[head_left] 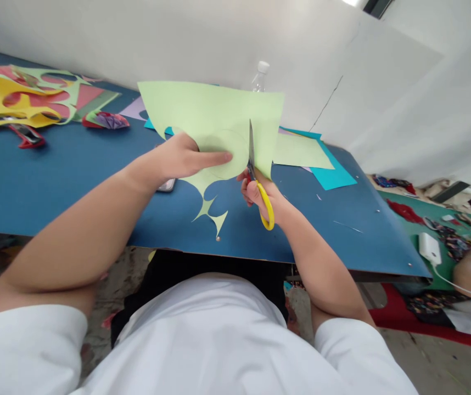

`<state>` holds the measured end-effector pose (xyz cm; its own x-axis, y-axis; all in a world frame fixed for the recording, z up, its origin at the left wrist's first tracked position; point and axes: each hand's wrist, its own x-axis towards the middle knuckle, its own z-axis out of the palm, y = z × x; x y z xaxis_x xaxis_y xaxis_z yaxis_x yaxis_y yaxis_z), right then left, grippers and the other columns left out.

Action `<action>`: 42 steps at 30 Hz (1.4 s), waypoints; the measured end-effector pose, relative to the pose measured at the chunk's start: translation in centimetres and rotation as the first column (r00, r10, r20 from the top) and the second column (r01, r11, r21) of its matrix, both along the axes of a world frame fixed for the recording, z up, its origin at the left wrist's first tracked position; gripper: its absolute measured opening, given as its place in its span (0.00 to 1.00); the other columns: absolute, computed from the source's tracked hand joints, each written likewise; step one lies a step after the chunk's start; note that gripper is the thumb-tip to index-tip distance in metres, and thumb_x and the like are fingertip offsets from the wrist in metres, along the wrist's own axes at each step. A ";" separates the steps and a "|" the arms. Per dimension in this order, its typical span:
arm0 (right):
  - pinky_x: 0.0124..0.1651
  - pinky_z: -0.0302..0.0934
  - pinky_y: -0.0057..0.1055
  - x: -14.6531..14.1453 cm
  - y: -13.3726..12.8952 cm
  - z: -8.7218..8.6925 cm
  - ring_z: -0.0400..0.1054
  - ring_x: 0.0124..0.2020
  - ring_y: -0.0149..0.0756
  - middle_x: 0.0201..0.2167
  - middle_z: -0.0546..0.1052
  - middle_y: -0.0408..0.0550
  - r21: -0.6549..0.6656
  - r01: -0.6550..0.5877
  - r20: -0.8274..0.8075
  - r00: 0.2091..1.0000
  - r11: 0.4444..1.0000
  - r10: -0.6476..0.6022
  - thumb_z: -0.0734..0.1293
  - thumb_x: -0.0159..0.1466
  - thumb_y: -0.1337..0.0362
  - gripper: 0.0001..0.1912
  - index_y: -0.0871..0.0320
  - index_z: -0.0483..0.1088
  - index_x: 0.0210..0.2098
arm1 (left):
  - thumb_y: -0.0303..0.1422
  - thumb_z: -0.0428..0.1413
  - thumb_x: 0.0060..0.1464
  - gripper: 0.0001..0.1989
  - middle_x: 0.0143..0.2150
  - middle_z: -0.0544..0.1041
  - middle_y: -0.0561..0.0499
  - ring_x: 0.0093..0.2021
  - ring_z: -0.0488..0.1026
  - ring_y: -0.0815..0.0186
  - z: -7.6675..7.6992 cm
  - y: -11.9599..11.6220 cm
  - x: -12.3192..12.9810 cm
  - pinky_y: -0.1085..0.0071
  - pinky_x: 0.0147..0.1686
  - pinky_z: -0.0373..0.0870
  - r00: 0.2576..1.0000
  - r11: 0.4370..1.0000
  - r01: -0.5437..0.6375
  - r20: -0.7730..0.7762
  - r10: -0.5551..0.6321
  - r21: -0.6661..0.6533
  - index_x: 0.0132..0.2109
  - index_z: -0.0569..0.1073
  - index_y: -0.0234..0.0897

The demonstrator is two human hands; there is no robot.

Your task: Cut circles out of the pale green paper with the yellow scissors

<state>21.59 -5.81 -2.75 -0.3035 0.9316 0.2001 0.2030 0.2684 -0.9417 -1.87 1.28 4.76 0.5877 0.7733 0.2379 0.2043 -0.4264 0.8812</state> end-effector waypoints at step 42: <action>0.35 0.61 0.37 -0.6 -0.5 1.1 0.62 0.33 0.36 0.35 0.65 0.44 0.083 -0.021 0.114 0.993 0.996 0.011 0.61 0.69 0.27 0.34 0.52 0.61 0.46 | 0.50 0.70 0.55 0.26 0.64 0.84 0.50 0.70 0.75 0.45 -0.3 -0.3 0.2 0.55 0.74 0.68 0.992 0.993 -0.108 -0.078 0.104 -0.053 0.57 0.86 0.45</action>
<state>21.03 -6.32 -1.62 -0.3434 0.9078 0.2409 0.3024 0.3497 -0.8867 -1.71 0.95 4.44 0.5161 0.8433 0.1502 0.3119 -0.3483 0.8839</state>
